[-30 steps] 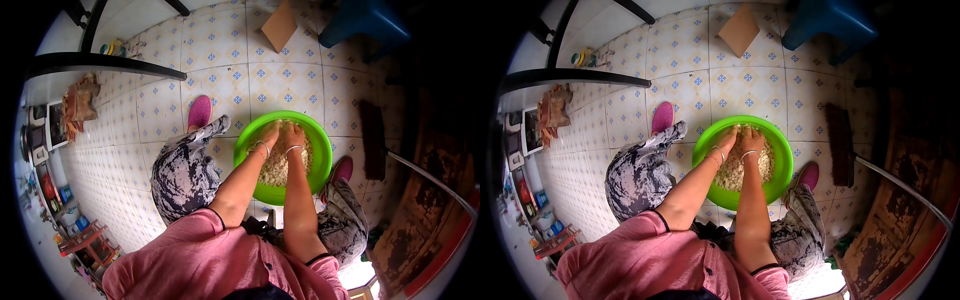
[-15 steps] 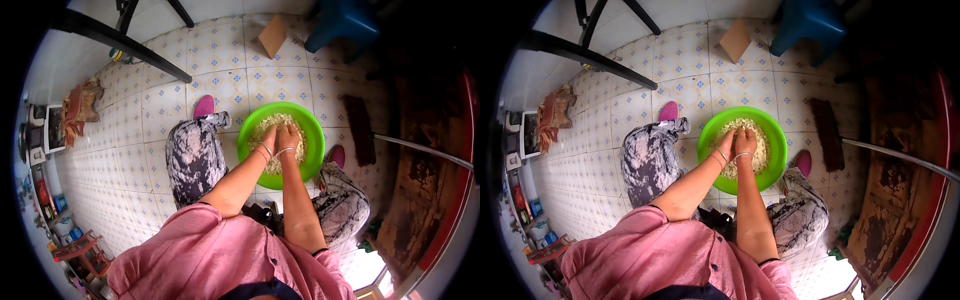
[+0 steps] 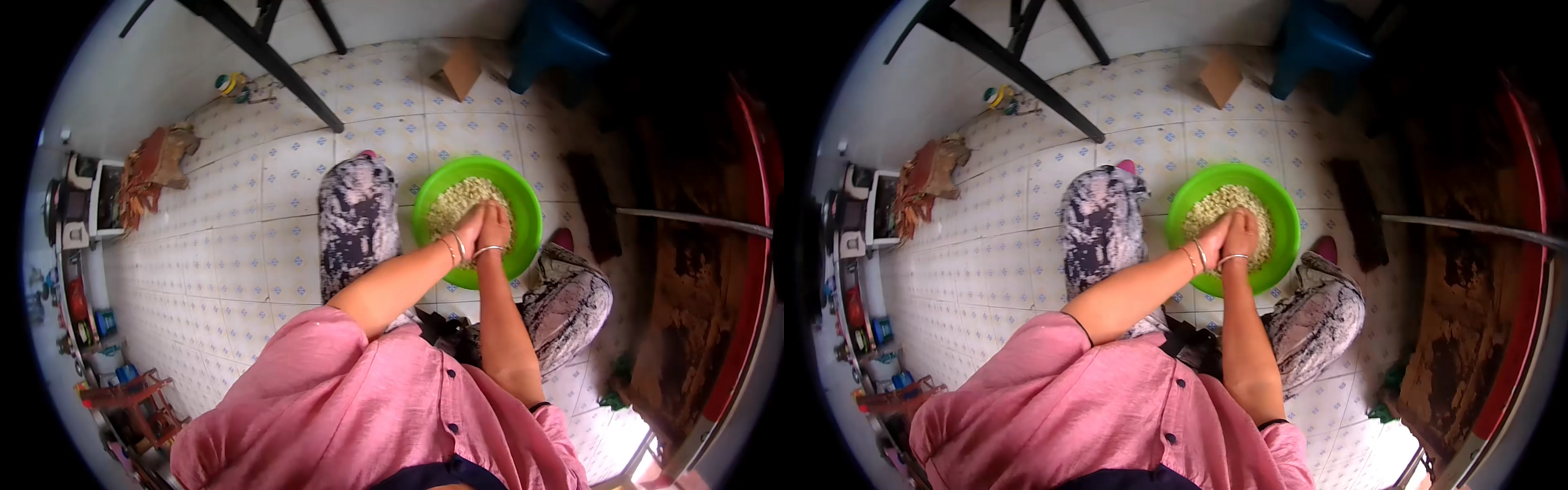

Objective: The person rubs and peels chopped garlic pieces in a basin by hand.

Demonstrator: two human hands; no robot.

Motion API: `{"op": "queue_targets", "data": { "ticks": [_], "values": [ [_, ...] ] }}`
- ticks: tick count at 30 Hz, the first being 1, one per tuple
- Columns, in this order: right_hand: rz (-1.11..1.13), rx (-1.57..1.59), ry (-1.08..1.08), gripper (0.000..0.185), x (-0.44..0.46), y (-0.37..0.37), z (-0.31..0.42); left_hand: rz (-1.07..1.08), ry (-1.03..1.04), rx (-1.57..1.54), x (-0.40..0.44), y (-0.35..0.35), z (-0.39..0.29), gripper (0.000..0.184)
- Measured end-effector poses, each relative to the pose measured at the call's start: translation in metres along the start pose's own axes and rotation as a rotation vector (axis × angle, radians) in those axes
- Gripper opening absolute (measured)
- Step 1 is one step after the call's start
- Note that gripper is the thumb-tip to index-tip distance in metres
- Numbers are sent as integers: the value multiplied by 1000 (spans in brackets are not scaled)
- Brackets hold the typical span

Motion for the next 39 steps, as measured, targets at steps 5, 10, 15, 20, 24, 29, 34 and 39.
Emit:
{"op": "queue_targets", "data": {
  "ticks": [5,10,15,20,24,29,34,39],
  "values": [
    [33,238,186,23,-4,6,-20,17,81,-77,29,-16,17,41],
    [113,279,230,22,-20,18,-15,1,329,40,110,-50,34,53],
    [24,177,306,27,-25,14,3,-33,296,-19,70,-38,27,38],
    [-80,259,429,29,-18,7,-15,-107,154,69,26,-22,26,41],
    [-118,108,393,29,-37,21,4,-187,176,11,27,-34,18,43],
    [117,228,235,24,-24,21,-37,18,155,-243,108,-67,48,35],
    [36,229,286,35,-17,11,-36,35,175,-88,65,-44,37,33],
    [-66,383,445,33,-2,2,-63,-135,55,67,26,-29,28,48]
  ]
}}
Point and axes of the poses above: each hand's wrist, its own x-axis towards the middle knuckle, its own y-axis out of the palm, z = x × y, the point moved 8 cm from there along x, towards the middle knuckle, and after that the axes turned 11 degrees about x, right-handed, at the moved point
